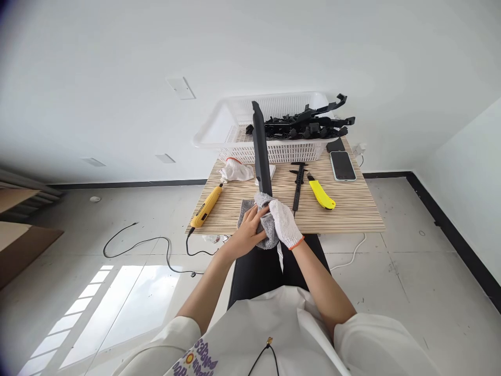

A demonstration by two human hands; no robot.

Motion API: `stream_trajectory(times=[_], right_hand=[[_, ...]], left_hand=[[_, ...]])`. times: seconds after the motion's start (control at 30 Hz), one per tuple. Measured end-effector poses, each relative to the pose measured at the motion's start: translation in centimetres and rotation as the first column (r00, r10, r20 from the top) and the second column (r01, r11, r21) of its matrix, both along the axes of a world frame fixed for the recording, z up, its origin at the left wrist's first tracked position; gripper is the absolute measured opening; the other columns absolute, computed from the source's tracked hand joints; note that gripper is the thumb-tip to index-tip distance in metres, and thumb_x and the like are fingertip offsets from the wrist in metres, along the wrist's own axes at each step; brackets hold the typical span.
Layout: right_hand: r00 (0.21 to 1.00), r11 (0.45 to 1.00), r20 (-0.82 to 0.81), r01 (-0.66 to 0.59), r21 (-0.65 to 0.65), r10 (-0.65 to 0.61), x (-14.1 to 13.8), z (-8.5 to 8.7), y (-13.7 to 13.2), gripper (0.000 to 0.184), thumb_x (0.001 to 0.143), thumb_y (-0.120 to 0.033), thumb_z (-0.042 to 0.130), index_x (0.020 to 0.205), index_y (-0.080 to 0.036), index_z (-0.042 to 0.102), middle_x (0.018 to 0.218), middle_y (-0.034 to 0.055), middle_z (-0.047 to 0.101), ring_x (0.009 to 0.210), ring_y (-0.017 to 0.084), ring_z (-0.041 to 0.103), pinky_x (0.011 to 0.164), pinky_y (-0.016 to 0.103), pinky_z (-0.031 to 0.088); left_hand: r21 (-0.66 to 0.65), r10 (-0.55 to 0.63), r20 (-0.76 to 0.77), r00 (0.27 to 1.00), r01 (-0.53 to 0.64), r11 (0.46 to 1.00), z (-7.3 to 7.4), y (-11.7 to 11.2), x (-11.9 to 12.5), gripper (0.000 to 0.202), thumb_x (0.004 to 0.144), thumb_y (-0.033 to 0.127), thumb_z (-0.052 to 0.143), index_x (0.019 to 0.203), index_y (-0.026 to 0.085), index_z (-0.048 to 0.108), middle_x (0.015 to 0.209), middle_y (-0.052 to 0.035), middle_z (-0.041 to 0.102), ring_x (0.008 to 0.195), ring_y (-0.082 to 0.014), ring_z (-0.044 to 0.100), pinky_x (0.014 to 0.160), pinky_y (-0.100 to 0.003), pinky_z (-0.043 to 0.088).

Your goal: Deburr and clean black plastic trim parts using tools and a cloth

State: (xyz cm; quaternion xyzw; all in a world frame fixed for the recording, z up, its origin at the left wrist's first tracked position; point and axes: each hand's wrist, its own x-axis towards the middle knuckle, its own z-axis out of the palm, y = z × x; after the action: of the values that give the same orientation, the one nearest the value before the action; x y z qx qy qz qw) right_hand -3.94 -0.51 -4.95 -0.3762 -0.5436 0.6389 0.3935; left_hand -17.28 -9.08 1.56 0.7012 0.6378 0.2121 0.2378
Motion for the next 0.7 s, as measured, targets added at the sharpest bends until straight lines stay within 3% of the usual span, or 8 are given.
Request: stream_trajectory(times=[0.1,0.27,0.43,0.57,0.7], right_hand=[[0.994,0.995,-0.029,0.103,0.012,-0.102,0.1,0.0,-0.1,0.066,0.072,-0.079,0.052,0.108,-0.026,0.066,0.123,0.0074,0.066,0.129,0.029,0.054,0.116,0.046,0.038],[0.990,0.993,-0.088,0.112,-0.034,-0.114,-0.1,2.4,-0.3,0.050,0.076,-0.073,0.055,0.087,-0.025,0.063,0.098,0.0061,0.068,0.105,0.025,0.063,0.099,0.039,0.050],[0.992,0.997,-0.097,0.081,0.009,-0.080,-0.1,4.1,-0.4,0.045,0.082,-0.064,0.056,0.067,-0.022,0.049,0.069,0.0002,0.051,0.072,0.016,0.050,0.073,0.030,0.047],[0.994,0.996,-0.087,0.070,0.046,-0.066,0.0,4.2,-0.4,0.044,0.084,-0.061,0.056,0.067,-0.021,0.048,0.069,-0.0004,0.047,0.071,0.014,0.044,0.069,0.028,0.043],[0.989,0.997,-0.122,0.076,-0.024,-0.079,0.0,4.4,-0.3,0.045,0.082,-0.062,0.058,0.068,-0.020,0.050,0.070,-0.0007,0.048,0.071,0.014,0.045,0.070,0.029,0.042]], left_hand=[[-0.021,-0.001,-0.050,0.999,0.000,1.000,-0.4,-1.0,0.6,0.068,0.090,0.024,0.057,0.151,0.033,0.031,0.159,-0.0131,0.030,0.151,-0.0347,0.017,0.113,-0.057,0.036],[0.039,-0.019,-0.125,0.992,0.024,0.999,-0.9,-1.9,1.5,0.066,0.090,0.025,0.059,0.150,0.032,0.033,0.147,-0.0135,0.046,0.148,-0.0315,0.029,0.117,-0.055,0.032],[0.075,-0.036,-0.206,0.978,0.053,0.996,-1.6,-2.7,1.4,0.063,0.093,0.027,0.057,0.151,0.031,0.031,0.142,-0.0151,0.049,0.144,-0.0336,0.036,0.112,-0.056,0.037],[0.067,-0.054,-0.240,0.969,0.072,0.995,-1.4,-3.2,1.2,0.063,0.093,0.030,0.059,0.150,0.029,0.033,0.135,-0.0153,0.053,0.135,-0.0374,0.044,0.106,-0.058,0.041],[0.049,-0.046,-0.198,0.979,0.056,0.997,-0.4,-3.4,1.3,0.068,0.090,0.028,0.065,0.150,0.031,0.032,0.114,-0.0096,0.062,0.115,-0.0331,0.059,0.096,-0.050,0.048]])
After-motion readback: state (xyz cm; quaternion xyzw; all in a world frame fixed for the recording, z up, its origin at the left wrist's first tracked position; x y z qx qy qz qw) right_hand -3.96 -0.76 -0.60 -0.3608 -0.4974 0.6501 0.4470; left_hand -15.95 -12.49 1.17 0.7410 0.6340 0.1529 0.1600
